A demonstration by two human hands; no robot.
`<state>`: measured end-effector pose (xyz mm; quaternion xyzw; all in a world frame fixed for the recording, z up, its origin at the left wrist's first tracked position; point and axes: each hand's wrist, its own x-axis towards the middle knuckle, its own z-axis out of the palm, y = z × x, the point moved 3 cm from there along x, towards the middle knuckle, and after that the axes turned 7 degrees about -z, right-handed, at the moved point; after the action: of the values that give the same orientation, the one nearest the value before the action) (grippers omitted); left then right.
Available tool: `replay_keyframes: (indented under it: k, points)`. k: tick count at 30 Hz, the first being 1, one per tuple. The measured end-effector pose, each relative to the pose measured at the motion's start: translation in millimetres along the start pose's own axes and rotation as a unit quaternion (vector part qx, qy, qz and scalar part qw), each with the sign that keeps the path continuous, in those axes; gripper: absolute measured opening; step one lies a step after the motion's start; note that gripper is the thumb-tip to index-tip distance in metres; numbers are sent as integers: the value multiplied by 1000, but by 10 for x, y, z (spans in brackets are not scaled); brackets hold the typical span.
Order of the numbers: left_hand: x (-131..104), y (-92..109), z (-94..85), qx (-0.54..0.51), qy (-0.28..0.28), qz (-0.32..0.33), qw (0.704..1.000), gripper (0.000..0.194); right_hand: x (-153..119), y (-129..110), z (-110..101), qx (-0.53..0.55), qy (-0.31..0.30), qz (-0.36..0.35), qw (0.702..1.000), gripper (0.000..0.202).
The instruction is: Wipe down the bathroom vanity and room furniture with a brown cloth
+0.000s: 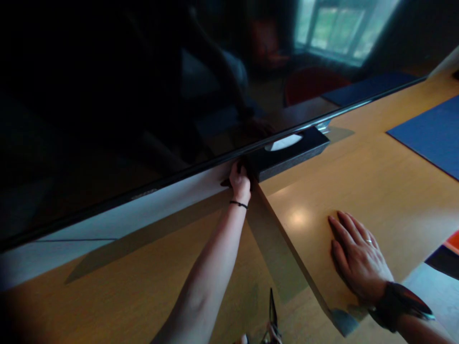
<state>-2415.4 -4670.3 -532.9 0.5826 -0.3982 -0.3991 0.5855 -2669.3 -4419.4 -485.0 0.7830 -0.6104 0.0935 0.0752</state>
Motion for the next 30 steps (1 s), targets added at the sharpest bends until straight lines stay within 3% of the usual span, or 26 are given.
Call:
replay_keyframes:
  k: [6,9,13,16,18,19,21,22,24,26,28,30]
  points:
    - [-1069,-187,-290,16,-91,-78,993,29,11,-35,37,4,2,4,1000,51]
    - [-1468,-162,-425,-8,-150,-134,979,29,0,-22,75,4,4,4,1000,52]
    - [-1828,81,-572,-87,-245,-250,933,26,-25,2,159,-2,14,6,1000,53]
    - [-1907,542,-722,-123,-270,-274,915,26,-31,-2,231,-1,26,0,1000,54]
    - [-1852,1021,-804,-97,-243,-204,943,28,-33,-10,272,1,32,-1,1000,54]
    - [-1806,1294,-813,-73,-222,-140,962,28,-35,-14,289,2,34,0,999,54]
    - [-1704,1830,-721,-8,-182,52,982,33,-38,-25,311,3,45,1,999,54]
    - [-1652,2047,-612,38,-170,169,970,37,-40,-32,315,4,51,-2,999,55]
    - [-1518,2267,-298,163,-159,384,895,43,-41,-51,315,6,63,-10,998,55]
    - [-1296,2181,25,309,-160,520,780,44,-39,-67,310,11,74,-16,997,56]
    - [-1027,1919,206,441,-176,578,664,43,-40,-69,314,22,79,-18,997,57]
    - [-822,1662,168,529,-202,591,574,45,-57,-48,338,40,74,-18,996,60]
